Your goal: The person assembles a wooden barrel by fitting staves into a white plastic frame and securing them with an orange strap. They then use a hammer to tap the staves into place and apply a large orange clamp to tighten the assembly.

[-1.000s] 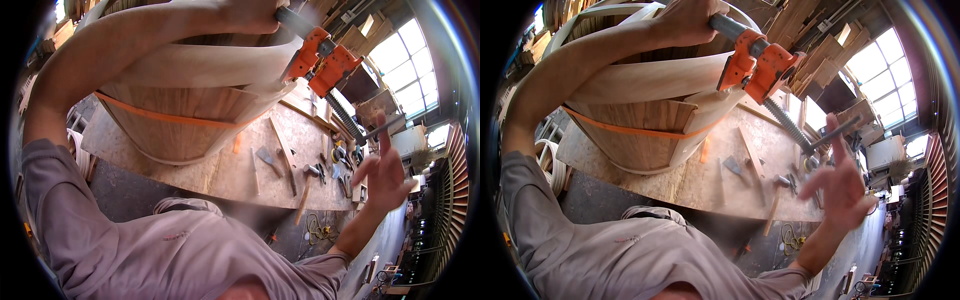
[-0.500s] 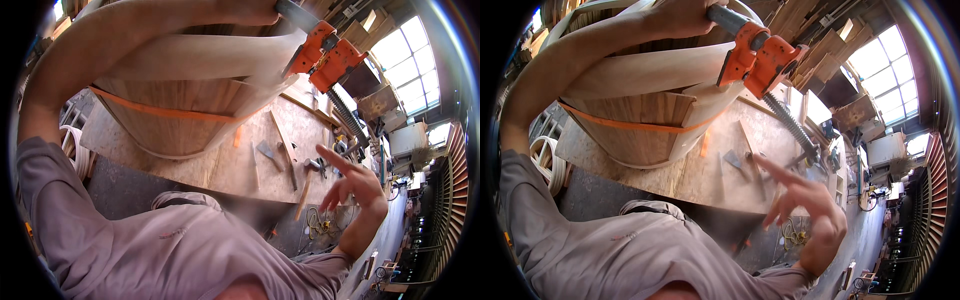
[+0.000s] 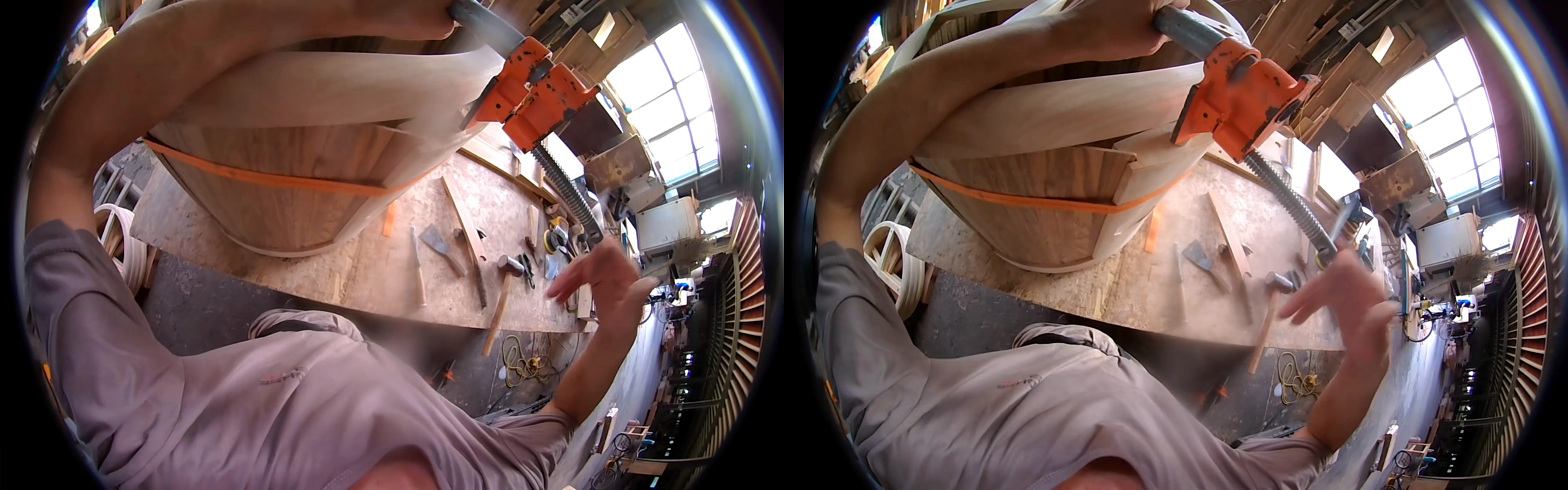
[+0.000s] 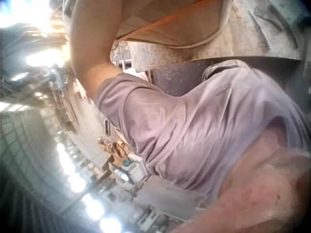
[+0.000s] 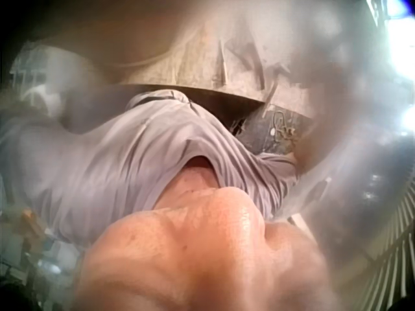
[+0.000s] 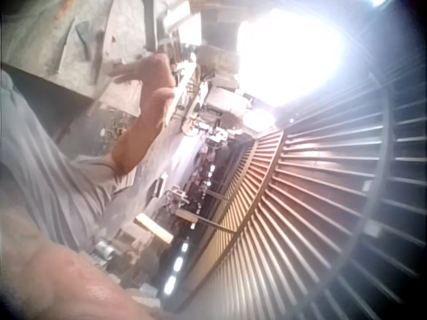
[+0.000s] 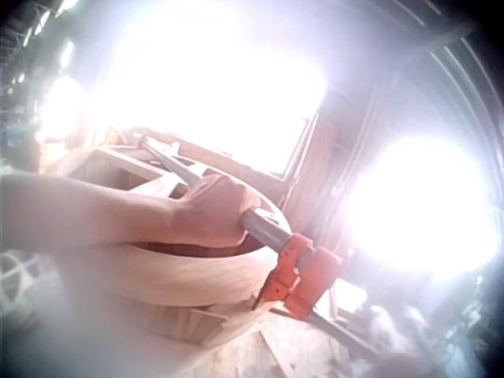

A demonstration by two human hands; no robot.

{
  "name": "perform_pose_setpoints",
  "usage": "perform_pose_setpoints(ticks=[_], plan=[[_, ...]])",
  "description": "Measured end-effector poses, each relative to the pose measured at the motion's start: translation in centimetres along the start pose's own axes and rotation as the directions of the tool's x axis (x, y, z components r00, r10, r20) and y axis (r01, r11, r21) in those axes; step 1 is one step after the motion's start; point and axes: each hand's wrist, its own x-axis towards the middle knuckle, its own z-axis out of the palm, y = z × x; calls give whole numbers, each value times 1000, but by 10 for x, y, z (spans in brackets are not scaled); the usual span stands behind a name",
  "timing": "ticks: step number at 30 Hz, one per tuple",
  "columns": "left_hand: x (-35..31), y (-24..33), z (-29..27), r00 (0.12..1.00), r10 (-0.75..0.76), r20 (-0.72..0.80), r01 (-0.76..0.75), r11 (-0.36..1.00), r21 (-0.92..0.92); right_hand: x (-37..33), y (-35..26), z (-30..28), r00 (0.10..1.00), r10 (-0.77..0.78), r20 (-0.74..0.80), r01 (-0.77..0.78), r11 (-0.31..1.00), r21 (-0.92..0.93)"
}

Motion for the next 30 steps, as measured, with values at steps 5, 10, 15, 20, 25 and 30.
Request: perform_pose_setpoints(ticks=[5, 10, 15, 20, 25, 30], plan=[[0, 0, 5, 1000, 7, 19, -8, 1000, 15, 6, -18, 15, 966, -257, 38, 253, 964, 86], [-4, 3, -1, 999, 10, 33, -12, 998, 57, 10, -13, 20, 959, -255, 127, 271, 954, -126], [9, -1, 14, 995, 69, 73, -61, 992, -113, 2, -17, 19, 950, -34, -309, -36, 975, -218], [1, 1, 1, 995, 42, 87, -41, 999, -19, 32, 26, 52, 958, 205, -200, -135, 939, 317], [4, 2, 8, 993, 64, 104, -63, 998, -17, 34, 26, 28, 949, 120, -292, -171, 973, -156], [4, -2, 6, 991, 73, 116, -73, 997, -4, 45, 15, 20, 877, -470, -96, 130, 425, -896]])
